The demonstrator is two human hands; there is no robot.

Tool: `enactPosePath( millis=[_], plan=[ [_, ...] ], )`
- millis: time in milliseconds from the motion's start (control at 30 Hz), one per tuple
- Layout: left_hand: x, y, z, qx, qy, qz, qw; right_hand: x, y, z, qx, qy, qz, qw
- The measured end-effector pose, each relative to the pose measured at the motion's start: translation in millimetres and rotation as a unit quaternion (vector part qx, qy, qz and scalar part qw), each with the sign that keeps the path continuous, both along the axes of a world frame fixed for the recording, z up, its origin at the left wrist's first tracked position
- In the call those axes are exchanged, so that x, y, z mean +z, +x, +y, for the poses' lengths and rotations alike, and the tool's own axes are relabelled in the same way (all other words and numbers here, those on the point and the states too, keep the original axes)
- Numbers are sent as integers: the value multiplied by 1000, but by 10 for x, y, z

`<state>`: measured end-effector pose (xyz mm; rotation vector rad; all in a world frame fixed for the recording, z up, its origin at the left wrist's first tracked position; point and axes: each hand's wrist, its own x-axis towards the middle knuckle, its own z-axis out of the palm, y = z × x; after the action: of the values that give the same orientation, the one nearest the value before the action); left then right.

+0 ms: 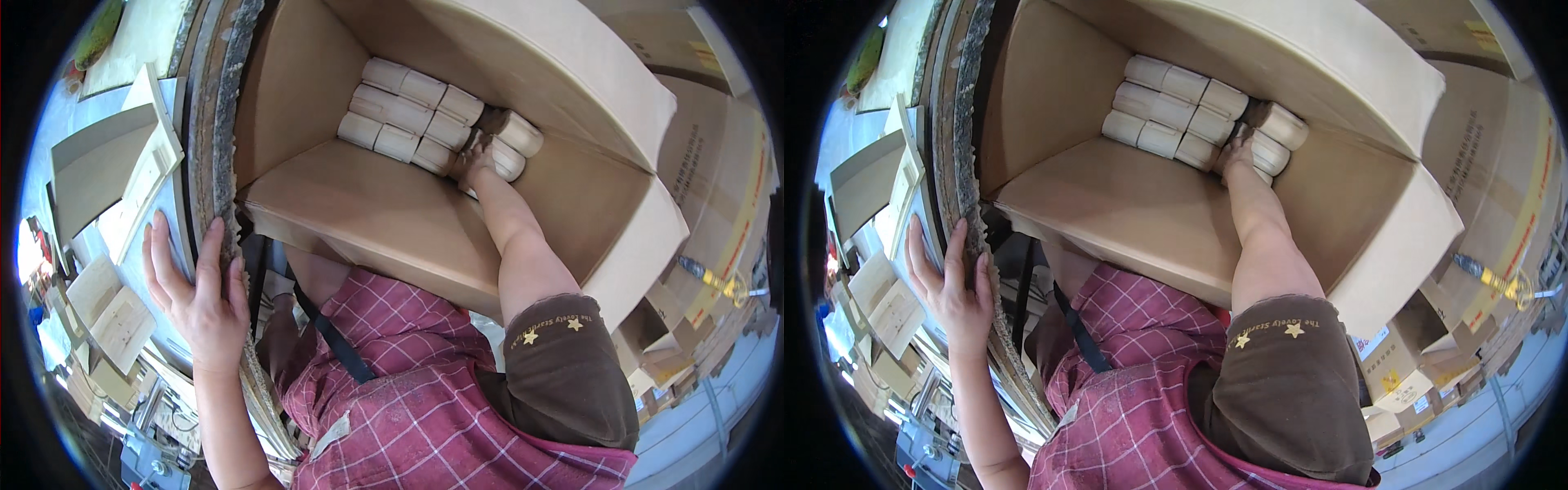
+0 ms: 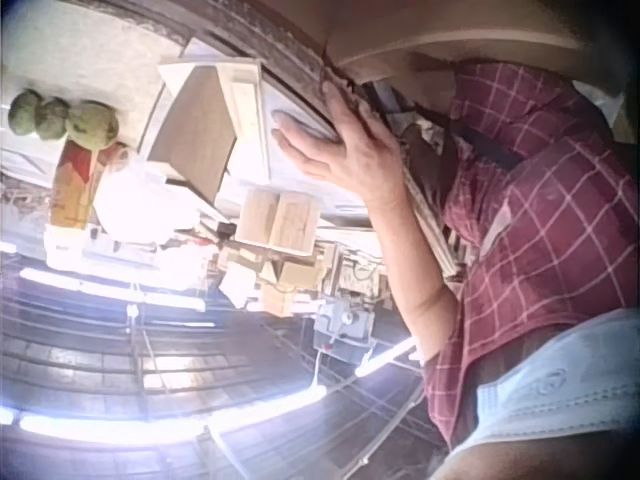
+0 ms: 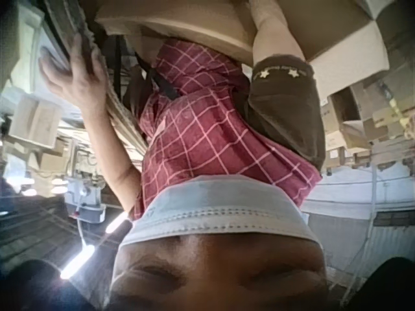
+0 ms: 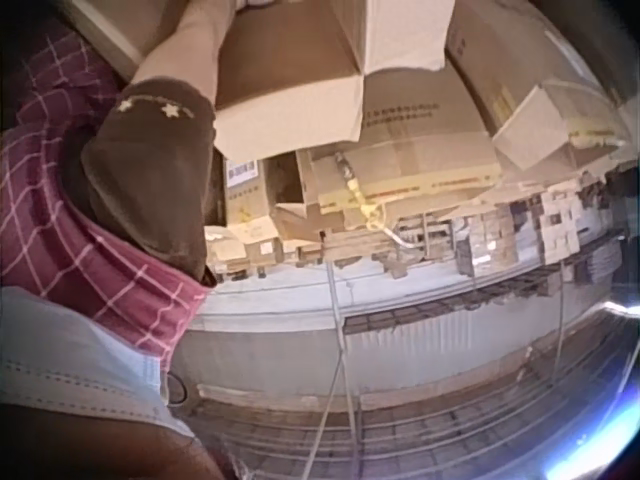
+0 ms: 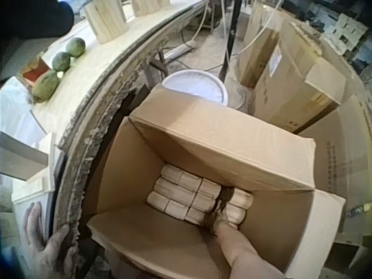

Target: Drilling holes into wooden blocks using a drill press in a workshop environment.

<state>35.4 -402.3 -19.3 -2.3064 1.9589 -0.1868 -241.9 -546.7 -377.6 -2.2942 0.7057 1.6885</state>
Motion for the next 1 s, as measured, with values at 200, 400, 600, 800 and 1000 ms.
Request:
enactPosePath(
  millis=[200, 400, 600, 800, 1000],
  plan=[
    [-44, -4, 0, 7, 9, 6, 1000, -495, -73, 34, 10, -32, 113, 993],
    [-47, 39, -39, 8, 8, 22, 1000, -1733, -644, 156, 16, -117, 182, 976],
    [31, 85, 100, 56, 25, -1, 998, -1206, -184, 452, 28, -70, 102, 992],
    [-31, 168, 331, 41, -42, 17, 998, -519, -503, 341, 82, -18, -30, 996],
    [-40, 172, 346, 23, -53, 43, 997, 53, -230, 148, 50, 30, -5, 998]
  ],
)
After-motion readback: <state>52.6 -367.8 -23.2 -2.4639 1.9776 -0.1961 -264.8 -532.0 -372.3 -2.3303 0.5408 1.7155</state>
